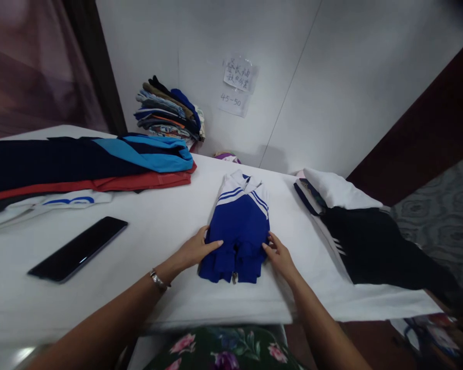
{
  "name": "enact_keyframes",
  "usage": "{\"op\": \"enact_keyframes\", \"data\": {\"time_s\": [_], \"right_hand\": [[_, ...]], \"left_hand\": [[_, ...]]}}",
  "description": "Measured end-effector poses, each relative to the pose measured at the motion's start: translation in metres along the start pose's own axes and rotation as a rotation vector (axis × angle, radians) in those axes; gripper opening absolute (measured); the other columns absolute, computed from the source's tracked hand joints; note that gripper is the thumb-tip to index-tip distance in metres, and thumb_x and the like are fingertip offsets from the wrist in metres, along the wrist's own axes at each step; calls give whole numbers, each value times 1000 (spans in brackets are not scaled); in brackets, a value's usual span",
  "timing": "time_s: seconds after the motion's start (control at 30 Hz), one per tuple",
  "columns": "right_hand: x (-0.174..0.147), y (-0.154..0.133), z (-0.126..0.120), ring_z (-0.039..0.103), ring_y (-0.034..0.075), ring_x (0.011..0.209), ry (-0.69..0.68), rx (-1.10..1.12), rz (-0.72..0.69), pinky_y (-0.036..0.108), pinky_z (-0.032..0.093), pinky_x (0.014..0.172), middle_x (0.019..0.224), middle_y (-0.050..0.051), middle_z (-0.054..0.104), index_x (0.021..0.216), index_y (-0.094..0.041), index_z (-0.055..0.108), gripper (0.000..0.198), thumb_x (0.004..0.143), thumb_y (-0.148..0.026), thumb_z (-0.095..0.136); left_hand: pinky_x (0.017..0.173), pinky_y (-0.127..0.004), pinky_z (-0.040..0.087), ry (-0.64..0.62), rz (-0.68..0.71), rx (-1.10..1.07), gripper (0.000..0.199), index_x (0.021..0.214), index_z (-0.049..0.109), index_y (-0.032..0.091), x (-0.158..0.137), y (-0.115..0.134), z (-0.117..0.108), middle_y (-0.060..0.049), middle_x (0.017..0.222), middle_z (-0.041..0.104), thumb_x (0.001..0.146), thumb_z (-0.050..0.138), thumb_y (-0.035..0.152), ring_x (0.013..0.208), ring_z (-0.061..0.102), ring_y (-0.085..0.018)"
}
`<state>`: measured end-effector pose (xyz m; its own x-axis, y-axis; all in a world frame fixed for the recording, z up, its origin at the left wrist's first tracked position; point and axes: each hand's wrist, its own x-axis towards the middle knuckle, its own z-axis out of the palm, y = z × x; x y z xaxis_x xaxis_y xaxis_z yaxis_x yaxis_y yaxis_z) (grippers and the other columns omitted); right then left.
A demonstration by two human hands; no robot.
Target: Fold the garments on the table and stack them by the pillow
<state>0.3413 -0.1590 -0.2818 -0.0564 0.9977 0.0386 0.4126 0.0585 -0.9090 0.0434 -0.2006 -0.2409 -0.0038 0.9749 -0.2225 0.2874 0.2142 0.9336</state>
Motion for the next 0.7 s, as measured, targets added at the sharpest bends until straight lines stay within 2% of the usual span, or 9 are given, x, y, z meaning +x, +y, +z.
{"op": "enact_keyframes", "data": {"time_s": [0.1,0.17,0.33,0.47,0.53,0.6,0.63,0.7], "right_hand": [[-2,-6,16,51,27,126,-60,105,-34,44,40,106,138,11,53,138,-21,48,75,72,-49,70],[-5,-10,26,45,26,132,-94,161,-63,43,34,111,142,9,49,140,-22,45,78,71,-45,72],[-12,-15,39,48,28,128,-76,211,-69,46,38,108,137,9,54,135,-22,51,70,70,-41,70],[-17,-19,41,49,31,125,-27,184,-61,50,37,108,130,10,59,121,-21,63,57,68,-40,71],[-24,-22,47,48,32,126,-35,220,-26,52,38,106,128,9,60,118,-23,65,55,66,-42,72],[-35,-28,61,44,33,129,-65,271,16,52,39,105,131,9,58,118,-24,65,59,64,-45,74],[-43,-32,69,45,33,129,-101,304,40,51,41,104,135,9,55,118,-24,65,62,62,-47,76],[-60,-42,88,54,34,119,-250,383,98,51,48,95,146,8,42,121,-26,63,70,57,-49,80]], "left_hand": [[94,-41,49,47,59,-29,86,142,35,19,-8,0,8,-15,128,61,69,68,51,111,62,-29],[100,-42,45,97,82,-3,90,145,30,20,-16,3,14,-15,136,55,70,68,50,117,58,-30],[103,-43,42,175,63,165,100,151,13,21,-29,12,36,-15,145,45,71,68,45,123,53,-31],[98,-36,46,177,97,209,91,151,12,20,-27,16,42,-13,144,47,74,59,27,120,56,-24],[95,-34,48,155,116,200,87,150,17,19,-27,17,32,-11,140,52,72,56,21,114,59,-22],[97,-34,47,136,132,200,86,148,23,18,-30,18,11,-11,139,53,68,55,20,114,59,-23],[100,-35,45,132,142,205,87,147,26,17,-33,18,-3,-10,140,52,66,55,20,116,58,-23],[104,-38,41,117,155,224,88,145,30,18,-38,14,-37,-8,141,51,61,55,22,122,54,-26]]}}
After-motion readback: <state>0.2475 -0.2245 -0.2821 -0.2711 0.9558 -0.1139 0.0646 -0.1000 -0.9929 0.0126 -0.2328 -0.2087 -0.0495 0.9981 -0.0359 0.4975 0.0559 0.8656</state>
